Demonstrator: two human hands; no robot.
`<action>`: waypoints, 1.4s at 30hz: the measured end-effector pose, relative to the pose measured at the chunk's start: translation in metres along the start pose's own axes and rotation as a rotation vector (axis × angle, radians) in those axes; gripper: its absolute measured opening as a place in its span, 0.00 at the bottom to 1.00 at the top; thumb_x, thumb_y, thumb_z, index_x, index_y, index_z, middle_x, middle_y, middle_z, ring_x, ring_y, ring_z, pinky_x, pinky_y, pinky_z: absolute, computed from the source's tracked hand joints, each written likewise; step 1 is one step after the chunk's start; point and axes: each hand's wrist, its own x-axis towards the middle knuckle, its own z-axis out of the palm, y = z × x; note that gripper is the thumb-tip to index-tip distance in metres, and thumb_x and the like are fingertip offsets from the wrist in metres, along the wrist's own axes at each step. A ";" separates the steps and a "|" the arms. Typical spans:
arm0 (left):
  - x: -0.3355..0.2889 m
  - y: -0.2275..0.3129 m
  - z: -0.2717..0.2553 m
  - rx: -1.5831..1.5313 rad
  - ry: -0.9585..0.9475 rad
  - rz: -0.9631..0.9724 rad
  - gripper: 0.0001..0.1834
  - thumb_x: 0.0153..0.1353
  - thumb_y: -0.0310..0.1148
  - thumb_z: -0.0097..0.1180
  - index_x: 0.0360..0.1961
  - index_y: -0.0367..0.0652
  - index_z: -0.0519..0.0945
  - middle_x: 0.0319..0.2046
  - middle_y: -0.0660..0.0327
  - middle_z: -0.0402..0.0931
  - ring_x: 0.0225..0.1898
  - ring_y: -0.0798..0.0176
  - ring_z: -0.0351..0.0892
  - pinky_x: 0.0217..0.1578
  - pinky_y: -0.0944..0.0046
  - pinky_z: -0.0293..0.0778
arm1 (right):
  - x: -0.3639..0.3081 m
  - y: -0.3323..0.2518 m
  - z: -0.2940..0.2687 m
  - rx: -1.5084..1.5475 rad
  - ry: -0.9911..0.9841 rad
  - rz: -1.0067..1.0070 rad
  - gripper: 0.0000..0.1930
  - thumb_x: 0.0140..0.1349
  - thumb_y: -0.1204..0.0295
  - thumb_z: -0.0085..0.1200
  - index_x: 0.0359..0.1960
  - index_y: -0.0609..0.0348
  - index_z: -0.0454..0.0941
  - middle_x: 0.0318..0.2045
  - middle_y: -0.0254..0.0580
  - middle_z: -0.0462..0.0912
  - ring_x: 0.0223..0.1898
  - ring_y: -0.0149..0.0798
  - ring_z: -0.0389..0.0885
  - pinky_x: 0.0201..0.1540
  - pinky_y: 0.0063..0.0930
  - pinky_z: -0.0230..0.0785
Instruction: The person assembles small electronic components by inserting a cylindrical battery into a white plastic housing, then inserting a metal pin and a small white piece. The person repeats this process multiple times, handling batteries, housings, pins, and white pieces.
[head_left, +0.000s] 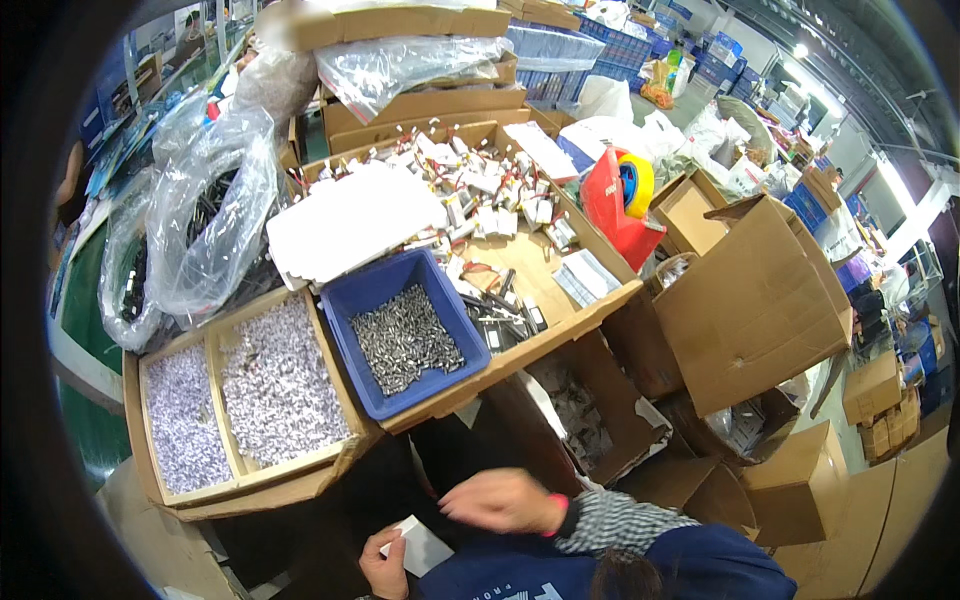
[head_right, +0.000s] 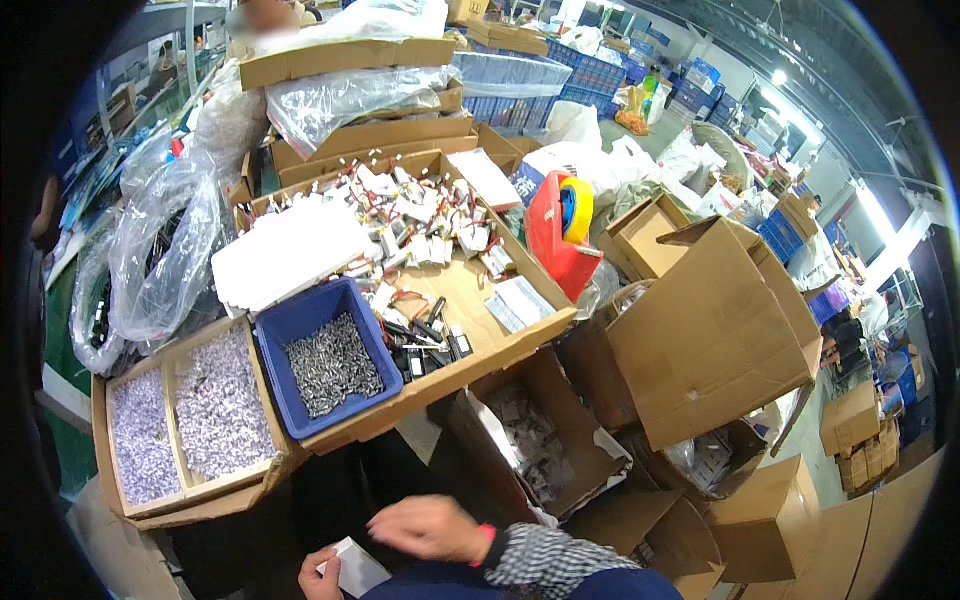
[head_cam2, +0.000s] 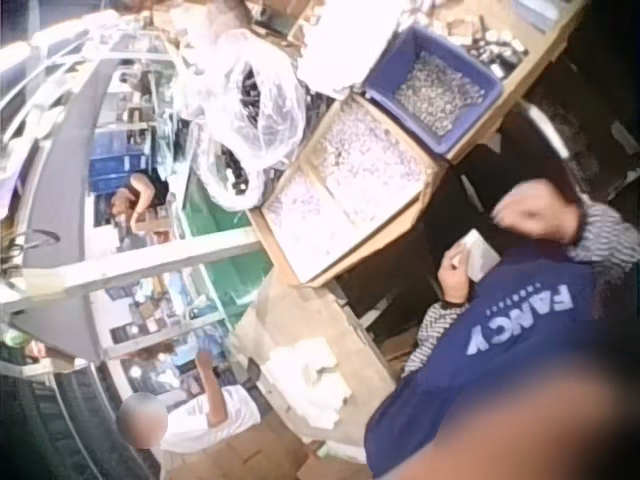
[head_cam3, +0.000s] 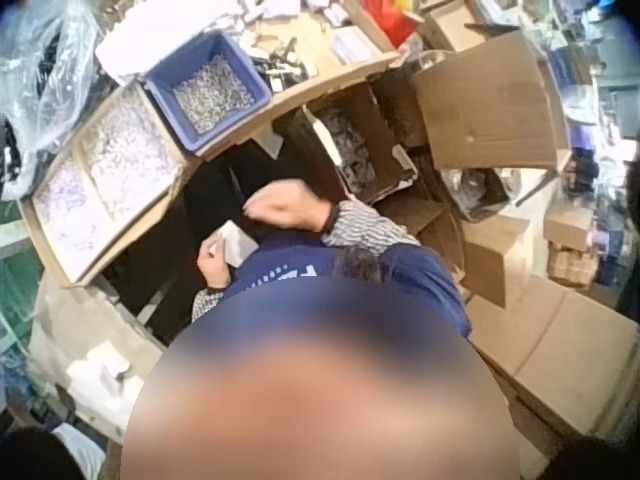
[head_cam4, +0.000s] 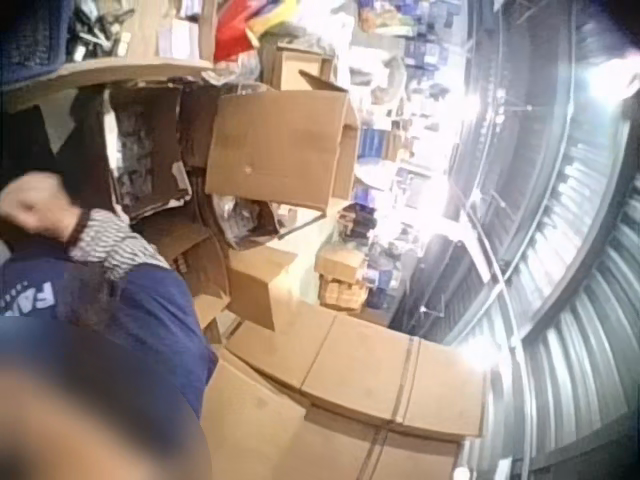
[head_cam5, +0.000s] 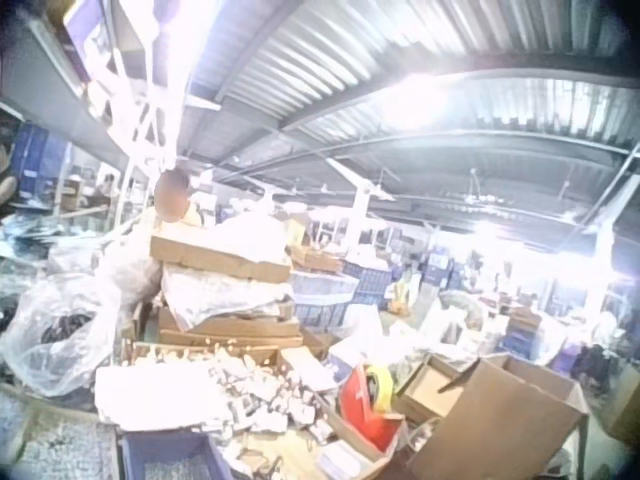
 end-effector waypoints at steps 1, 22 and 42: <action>0.000 0.003 0.000 0.034 0.002 -0.002 0.08 0.59 0.27 0.59 0.39 0.38 0.81 0.34 0.59 0.81 0.30 0.70 0.74 0.33 0.70 0.71 | 0.003 -0.002 -0.032 -0.061 0.178 0.011 0.07 0.58 0.71 0.59 0.36 0.60 0.81 0.37 0.44 0.83 0.39 0.43 0.81 0.44 0.32 0.73; 0.004 0.021 0.009 -0.003 -0.069 0.087 0.11 0.61 0.29 0.58 0.44 0.39 0.79 0.36 0.62 0.80 0.26 0.72 0.70 0.29 0.71 0.68 | 0.083 0.037 -0.313 0.215 0.932 0.355 0.11 0.60 0.66 0.57 0.35 0.64 0.81 0.29 0.32 0.80 0.31 0.23 0.73 0.38 0.18 0.64; 0.000 0.024 0.006 -0.012 -0.118 0.030 0.13 0.60 0.28 0.59 0.46 0.37 0.77 0.41 0.58 0.79 0.41 0.65 0.75 0.43 0.67 0.70 | 0.057 0.027 -0.271 0.462 1.044 0.414 0.11 0.64 0.59 0.55 0.34 0.52 0.79 0.30 0.26 0.79 0.31 0.23 0.73 0.33 0.18 0.63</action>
